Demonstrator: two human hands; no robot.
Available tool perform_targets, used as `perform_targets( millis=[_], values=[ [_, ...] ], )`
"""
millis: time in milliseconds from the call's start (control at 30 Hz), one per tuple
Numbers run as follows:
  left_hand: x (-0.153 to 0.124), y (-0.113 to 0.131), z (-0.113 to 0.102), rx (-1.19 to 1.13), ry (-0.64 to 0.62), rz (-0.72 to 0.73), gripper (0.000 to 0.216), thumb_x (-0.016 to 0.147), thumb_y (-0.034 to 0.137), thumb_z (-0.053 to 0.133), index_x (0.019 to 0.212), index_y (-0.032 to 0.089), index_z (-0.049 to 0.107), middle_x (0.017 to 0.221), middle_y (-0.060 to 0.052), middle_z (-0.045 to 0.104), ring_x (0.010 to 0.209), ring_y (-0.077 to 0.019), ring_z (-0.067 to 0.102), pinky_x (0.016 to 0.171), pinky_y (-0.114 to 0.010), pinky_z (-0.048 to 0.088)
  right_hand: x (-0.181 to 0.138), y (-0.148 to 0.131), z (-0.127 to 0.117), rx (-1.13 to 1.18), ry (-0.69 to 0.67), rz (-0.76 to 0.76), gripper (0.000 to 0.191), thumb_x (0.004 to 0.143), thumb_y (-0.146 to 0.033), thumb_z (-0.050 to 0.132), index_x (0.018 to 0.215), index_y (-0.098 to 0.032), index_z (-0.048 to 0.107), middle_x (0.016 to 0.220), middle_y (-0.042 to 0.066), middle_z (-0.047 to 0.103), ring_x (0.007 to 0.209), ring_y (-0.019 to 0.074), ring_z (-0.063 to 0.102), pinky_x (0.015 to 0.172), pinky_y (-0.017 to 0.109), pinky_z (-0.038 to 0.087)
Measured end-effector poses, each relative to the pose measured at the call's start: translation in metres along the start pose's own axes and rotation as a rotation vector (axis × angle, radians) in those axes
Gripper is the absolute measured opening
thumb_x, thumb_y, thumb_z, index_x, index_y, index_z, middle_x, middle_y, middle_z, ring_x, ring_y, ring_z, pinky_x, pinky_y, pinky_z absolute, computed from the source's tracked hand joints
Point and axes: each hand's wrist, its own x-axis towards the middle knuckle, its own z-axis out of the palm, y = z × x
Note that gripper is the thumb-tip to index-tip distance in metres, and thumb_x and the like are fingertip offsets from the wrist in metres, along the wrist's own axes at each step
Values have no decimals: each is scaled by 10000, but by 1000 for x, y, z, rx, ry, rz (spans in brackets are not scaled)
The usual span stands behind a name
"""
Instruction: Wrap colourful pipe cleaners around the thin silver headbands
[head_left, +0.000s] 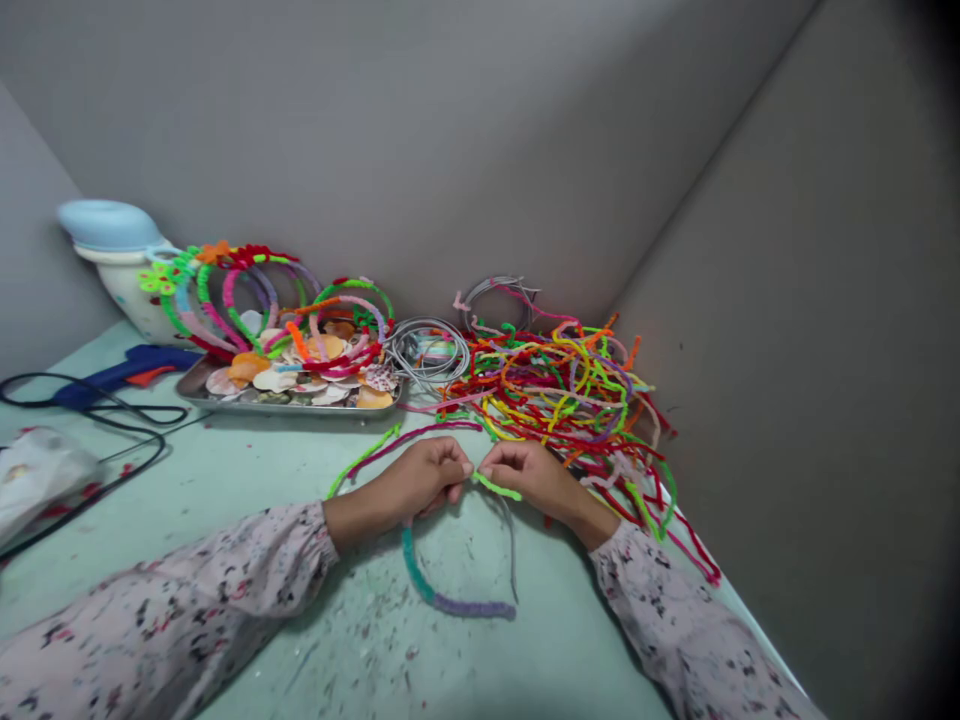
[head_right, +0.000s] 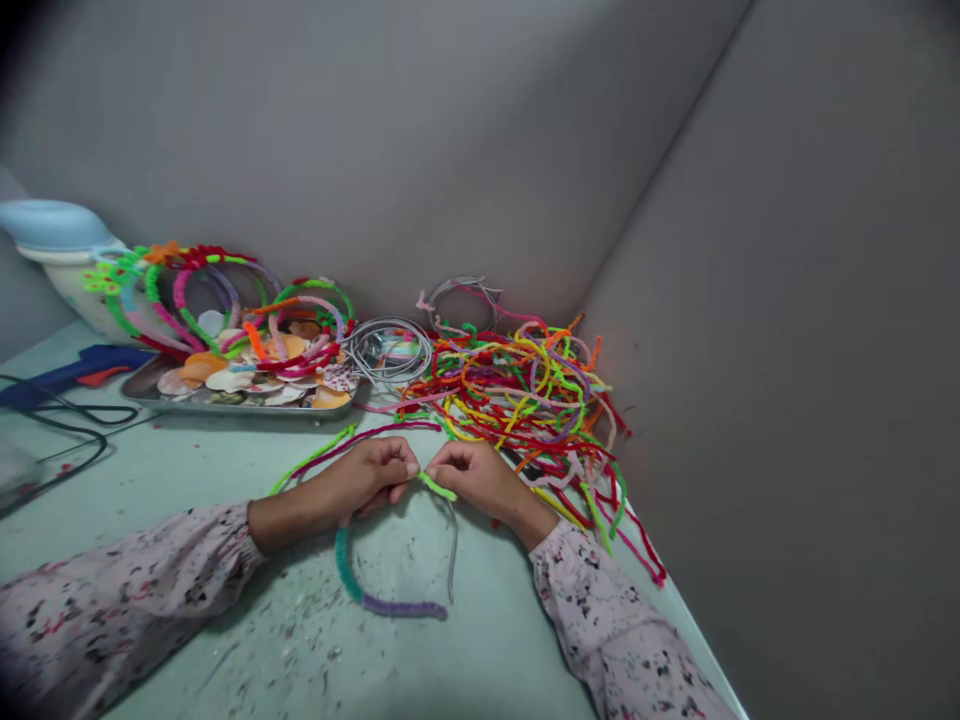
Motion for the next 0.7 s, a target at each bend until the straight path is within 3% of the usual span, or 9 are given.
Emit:
perform_targets(
  millis=[433,700],
  values=[
    [-1,4,0,-50,-28,-8,190,834,376,520,834,188,489,568,58,531,308,-37,306,280,-158,193,2,-2,-6,20,-109,41,188,802,-322,608,765,-145,660,578,-33,546,527,82,460,500,196,340],
    [-2,4,1,-42,-21,-11,193,835,383,515,841,191,491,566,59,534,307,-42,307,277,-164,197,-1,-9,-4,14,-105,95,190,793,-321,611,737,-144,649,561,-41,525,503,76,429,490,197,328]
  ],
)
